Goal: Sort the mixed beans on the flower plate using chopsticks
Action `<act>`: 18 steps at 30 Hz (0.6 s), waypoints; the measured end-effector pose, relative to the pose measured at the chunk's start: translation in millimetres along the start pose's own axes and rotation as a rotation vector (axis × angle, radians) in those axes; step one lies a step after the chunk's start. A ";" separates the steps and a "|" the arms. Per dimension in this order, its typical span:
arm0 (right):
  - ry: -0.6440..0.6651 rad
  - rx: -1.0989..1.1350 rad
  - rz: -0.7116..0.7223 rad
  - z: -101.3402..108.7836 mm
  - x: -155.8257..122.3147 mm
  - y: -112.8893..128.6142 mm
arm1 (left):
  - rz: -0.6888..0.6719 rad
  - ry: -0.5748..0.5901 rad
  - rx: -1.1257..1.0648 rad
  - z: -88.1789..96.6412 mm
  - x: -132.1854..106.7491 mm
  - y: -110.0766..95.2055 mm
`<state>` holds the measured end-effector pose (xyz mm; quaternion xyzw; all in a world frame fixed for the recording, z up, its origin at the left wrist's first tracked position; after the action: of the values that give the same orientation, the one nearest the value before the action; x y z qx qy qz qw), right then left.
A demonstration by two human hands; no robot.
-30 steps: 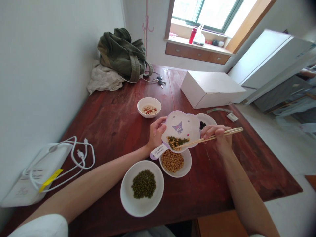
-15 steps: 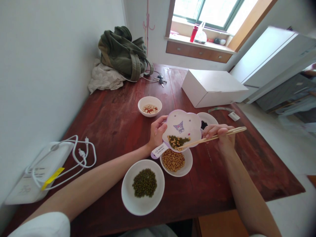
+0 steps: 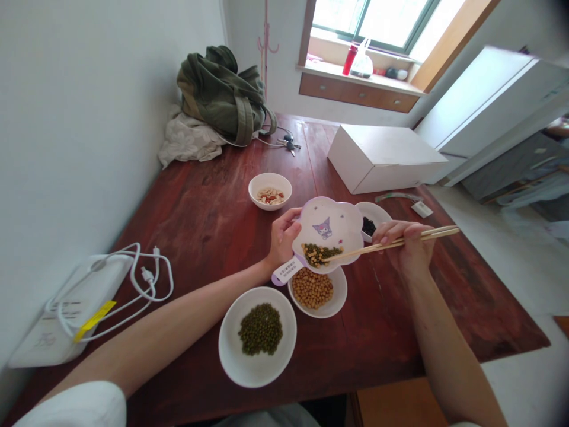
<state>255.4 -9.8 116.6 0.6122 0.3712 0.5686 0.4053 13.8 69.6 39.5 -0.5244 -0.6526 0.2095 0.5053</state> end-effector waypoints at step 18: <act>0.049 -0.055 -0.058 -5.6 -2.7 -6.6 | 0.002 0.022 -0.001 -1.5 0.0 1.6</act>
<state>249.7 -9.2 109.6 0.5757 0.3828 0.5815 0.4289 15.9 69.8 38.8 -0.5278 -0.6466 0.2040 0.5116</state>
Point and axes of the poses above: each hand's wrist, its own x-axis towards the middle knuckle, its own z-axis out of the back of the hand, y = z × x, the point moved 8 cm from there along x, towards the middle knuckle, and after that the axes turned 13 degrees about -z, right-handed, at the moved point
